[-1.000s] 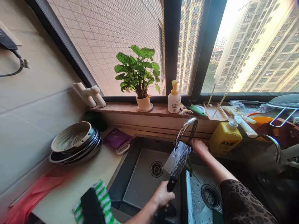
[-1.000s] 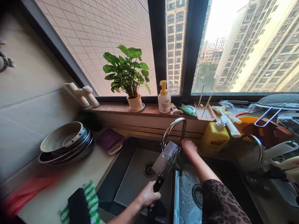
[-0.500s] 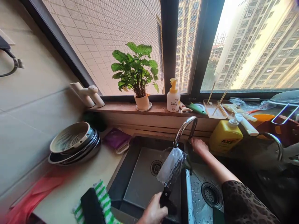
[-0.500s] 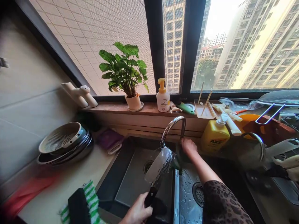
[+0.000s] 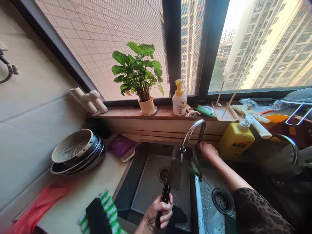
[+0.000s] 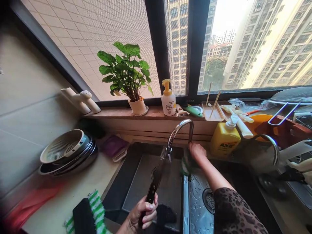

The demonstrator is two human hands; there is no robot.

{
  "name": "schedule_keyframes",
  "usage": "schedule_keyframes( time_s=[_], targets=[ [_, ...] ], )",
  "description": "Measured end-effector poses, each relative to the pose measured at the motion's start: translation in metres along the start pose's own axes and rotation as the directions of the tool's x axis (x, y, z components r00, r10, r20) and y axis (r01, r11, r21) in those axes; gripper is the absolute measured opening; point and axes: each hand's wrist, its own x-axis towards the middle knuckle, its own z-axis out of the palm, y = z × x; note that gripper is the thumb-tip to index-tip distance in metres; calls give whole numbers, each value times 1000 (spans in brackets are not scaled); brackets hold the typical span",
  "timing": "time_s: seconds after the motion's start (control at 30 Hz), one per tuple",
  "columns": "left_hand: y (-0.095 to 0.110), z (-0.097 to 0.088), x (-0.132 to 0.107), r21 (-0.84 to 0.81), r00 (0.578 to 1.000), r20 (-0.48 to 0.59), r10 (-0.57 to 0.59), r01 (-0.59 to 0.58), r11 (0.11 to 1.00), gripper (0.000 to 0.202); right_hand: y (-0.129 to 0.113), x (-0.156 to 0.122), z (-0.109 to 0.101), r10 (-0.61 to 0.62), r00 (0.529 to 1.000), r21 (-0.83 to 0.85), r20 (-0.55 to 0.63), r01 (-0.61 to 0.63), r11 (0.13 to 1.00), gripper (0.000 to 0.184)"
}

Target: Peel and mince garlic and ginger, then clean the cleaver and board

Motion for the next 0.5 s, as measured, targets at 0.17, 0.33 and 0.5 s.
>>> schedule_keyframes(
  time_s=[0.17, 0.33, 0.5],
  targets=[
    [5, 15, 18, -202, 978, 210, -5, 48, 978, 19, 3, 4, 5, -5, 1000, 15, -7, 5, 1000, 53],
    [11, 32, 37, -331, 977, 208, -39, 108, 938, 18, 6, 6, 6, -3, 1000, 12, -25, 3, 1000, 53],
    [10, 41, 42, -458, 994, 104, 39, 13, 889, 17, 5, 0, 12, 3, 998, 11, -56, -2, 1000, 52]
  ],
)
